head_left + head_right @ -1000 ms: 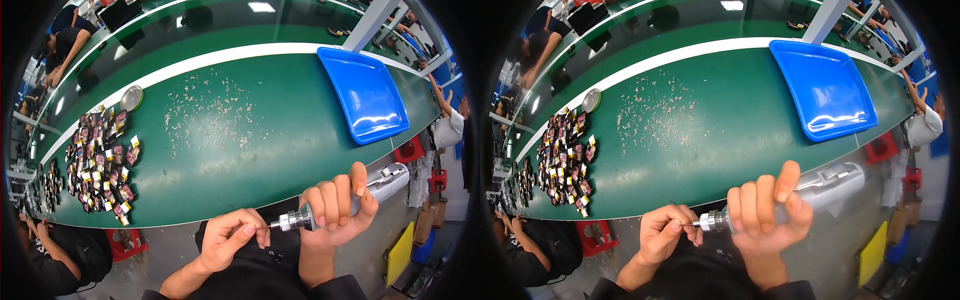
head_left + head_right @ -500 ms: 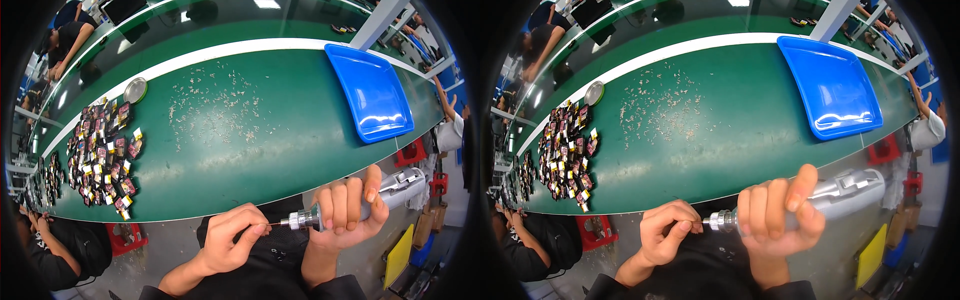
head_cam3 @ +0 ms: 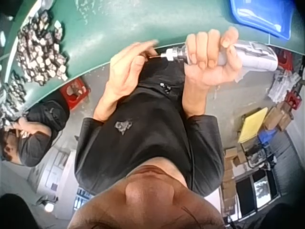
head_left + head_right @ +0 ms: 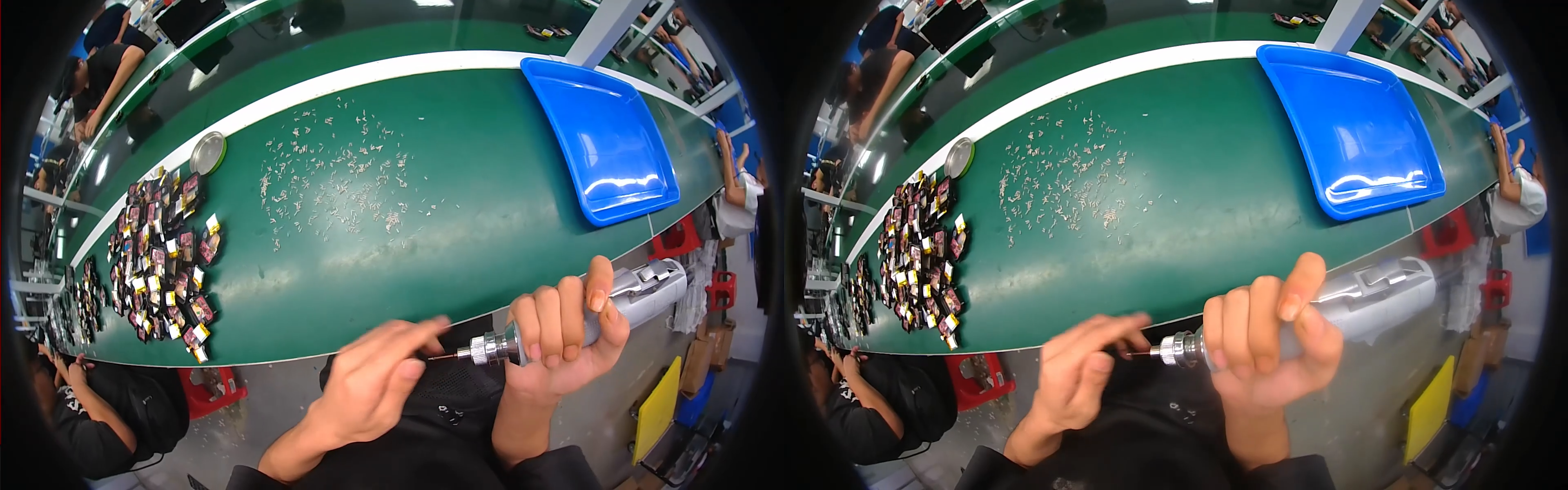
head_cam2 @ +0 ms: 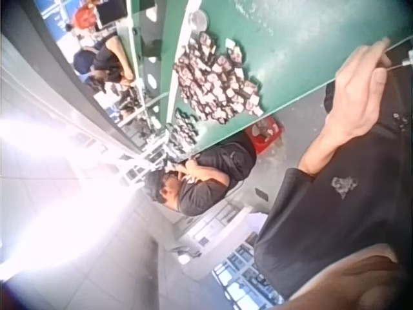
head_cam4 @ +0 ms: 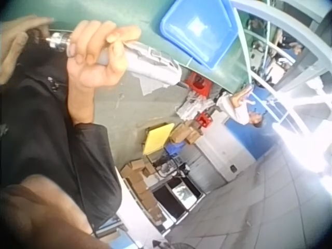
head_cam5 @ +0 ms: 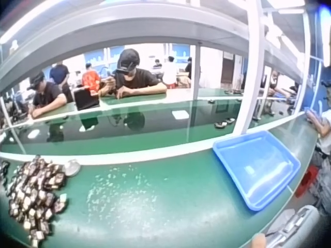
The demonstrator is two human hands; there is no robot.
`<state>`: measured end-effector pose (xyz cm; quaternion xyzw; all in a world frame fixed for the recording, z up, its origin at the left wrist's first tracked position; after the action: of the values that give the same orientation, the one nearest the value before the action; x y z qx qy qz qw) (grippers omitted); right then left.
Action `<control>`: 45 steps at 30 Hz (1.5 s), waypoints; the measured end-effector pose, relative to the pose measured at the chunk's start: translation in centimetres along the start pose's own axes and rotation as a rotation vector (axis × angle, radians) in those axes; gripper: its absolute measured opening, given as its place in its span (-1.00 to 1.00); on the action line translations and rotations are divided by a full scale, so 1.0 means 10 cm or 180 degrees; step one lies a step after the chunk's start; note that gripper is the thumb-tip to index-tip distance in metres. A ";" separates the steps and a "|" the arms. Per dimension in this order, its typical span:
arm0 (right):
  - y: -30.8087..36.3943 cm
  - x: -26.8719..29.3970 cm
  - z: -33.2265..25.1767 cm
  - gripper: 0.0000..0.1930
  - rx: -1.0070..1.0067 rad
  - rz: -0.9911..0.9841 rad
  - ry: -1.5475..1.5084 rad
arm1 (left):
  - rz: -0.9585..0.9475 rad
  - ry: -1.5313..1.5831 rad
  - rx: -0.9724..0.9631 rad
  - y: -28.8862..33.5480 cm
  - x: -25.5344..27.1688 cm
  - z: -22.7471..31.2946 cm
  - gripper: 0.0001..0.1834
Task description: Manually assemble small electronic components and fasten with a pneumatic screwdriver on a production line.
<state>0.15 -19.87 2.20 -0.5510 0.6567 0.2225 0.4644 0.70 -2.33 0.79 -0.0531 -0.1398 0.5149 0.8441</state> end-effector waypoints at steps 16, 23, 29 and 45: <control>-0.15 0.63 -0.01 -0.88 -0.0163 0.0881 -0.0240 | -0.0011 -0.1597 -0.0572 -1.73 0.14 0.06 -0.62; -0.15 0.60 -0.02 -0.91 -0.0342 0.1155 -0.0625 | -0.0031 -0.1606 -0.0538 -3.36 -0.48 -0.55 -0.59; -0.13 0.61 0.00 -0.91 -0.0490 0.1113 -0.0680 | 0.0071 -0.2413 -0.0283 -4.22 -0.93 -0.86 -0.46; -0.13 0.63 -0.06 -0.88 -0.0727 0.0919 -0.0862 | -0.0455 -0.3198 -0.1212 -4.42 -0.91 -1.08 -0.62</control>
<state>1.35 -23.96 -2.58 -0.4655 0.6309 0.4314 0.4462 37.70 -30.31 -0.88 0.0572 -0.6203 0.3837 0.6817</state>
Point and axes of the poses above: each hand's wrist, its own y-axis away from the middle knuckle, its own x-axis out of the back of the hand, z = x × y, the point moved 4 cm from there along -y, towards the middle knuckle, and after that the axes turned 3 degrees about y, right-handed, at the moved point
